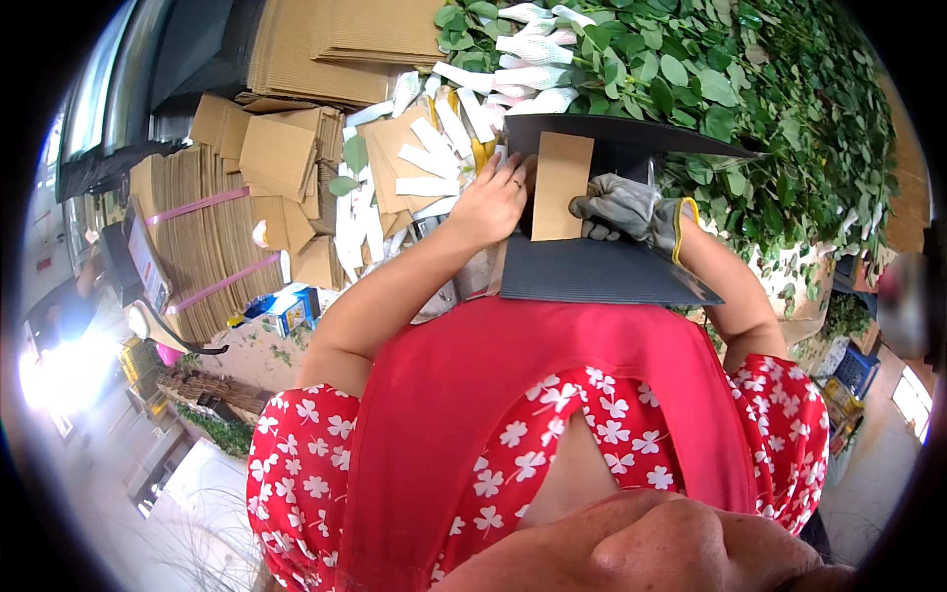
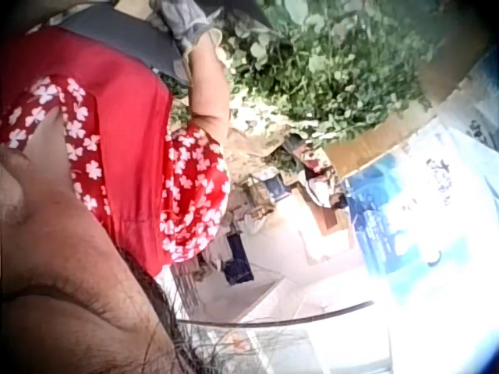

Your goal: The person arranges pink roses and green leafy stems into a black rectangular tray. They place the flowers and leaves into the tray one by one, adjusting their positions to fit the container.

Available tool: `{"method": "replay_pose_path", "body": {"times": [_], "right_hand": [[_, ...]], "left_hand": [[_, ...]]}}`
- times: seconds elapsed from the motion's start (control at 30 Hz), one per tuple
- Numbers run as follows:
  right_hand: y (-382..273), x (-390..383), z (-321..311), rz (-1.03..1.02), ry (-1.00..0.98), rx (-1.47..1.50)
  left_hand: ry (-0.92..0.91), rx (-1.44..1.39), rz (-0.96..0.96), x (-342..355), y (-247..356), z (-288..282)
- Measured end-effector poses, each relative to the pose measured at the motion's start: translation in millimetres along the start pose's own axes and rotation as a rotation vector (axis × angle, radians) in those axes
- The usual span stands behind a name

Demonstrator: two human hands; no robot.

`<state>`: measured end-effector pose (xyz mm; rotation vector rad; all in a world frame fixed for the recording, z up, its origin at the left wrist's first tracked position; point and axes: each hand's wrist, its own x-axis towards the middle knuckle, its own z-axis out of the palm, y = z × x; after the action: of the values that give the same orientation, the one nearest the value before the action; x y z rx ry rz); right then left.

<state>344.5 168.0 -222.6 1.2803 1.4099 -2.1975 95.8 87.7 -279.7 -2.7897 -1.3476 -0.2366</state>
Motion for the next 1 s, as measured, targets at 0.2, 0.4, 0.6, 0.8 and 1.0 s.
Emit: {"method": "replay_pose_path", "body": {"times": [0.2, 0.4, 0.6, 0.8, 1.0], "right_hand": [[-14, -6, 5, 0.068, 0.139, -0.128], [-10, 7, 7, 0.178, 0.209, -0.253], [9, 24, 2, -0.034, 0.294, -0.652], [-4, 44, 0, -0.046, 0.181, -1.005], [-67, -52, -1, -0.401, 0.012, -1.294]], "left_hand": [[-0.193, -0.549, -0.161, 19, -2, -69], [-0.200, -0.655, 0.008, 35, -1, -4], [-0.319, -0.560, 0.018, 39, -1, -4], [-0.295, -0.502, 0.067, 38, -6, 3], [-0.454, -0.568, 0.048, 61, 0, 10]]}}
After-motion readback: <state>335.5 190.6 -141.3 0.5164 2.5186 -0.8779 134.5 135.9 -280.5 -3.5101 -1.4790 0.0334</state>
